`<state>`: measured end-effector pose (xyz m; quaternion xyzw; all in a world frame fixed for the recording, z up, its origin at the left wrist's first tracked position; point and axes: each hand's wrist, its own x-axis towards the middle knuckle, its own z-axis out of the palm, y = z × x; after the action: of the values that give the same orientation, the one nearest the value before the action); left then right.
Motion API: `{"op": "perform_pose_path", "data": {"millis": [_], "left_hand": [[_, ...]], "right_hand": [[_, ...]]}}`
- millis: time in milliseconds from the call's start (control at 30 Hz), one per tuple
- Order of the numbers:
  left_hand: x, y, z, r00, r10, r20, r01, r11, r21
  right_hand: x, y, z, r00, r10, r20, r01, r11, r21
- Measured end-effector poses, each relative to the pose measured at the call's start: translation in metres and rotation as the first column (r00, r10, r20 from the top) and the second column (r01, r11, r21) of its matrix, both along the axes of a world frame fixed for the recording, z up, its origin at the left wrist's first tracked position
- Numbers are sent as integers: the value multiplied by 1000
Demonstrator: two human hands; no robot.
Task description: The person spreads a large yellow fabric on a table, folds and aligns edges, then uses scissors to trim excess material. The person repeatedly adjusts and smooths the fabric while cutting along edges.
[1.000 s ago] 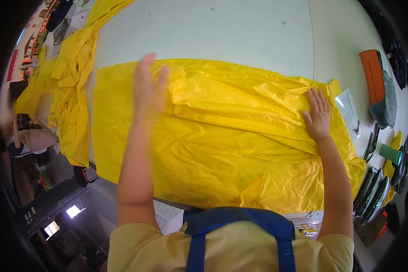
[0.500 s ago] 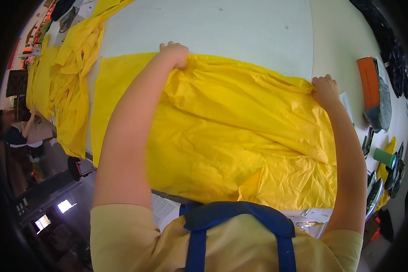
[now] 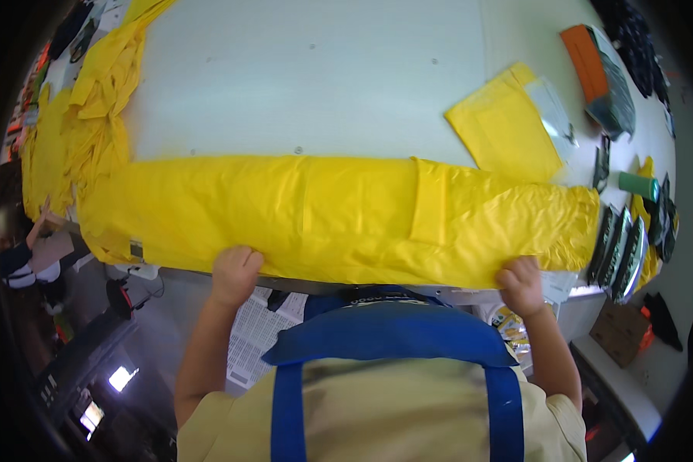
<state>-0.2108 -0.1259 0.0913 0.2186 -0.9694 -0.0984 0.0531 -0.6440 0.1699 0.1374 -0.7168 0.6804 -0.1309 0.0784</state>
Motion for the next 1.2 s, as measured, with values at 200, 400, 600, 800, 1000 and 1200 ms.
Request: {"op": "perform_pose_path", "data": {"millis": [200,400,600,800,1000,1200], "left_hand": [[-35,26,19,987,159,-2,-150,938,314],[-54,51,-47,969,231,86,-227,972,-56],[-59,49,-74,976,214,38,-210,973,-98],[-56,57,-87,972,233,-42,-235,969,-80],[-56,48,-71,956,268,-120,-268,963,9],[-32,52,-69,952,300,-62,-291,948,126]], "right_hand": [[2,32,-50,999,-29,13,26,982,187],[-117,39,-46,794,-580,179,590,807,-1],[-270,46,-54,834,-448,-322,518,837,177],[-288,46,-92,774,-506,-381,576,812,90],[-137,-27,-1,908,-390,-155,419,868,266],[128,-91,-62,995,-58,80,41,980,195]]}}
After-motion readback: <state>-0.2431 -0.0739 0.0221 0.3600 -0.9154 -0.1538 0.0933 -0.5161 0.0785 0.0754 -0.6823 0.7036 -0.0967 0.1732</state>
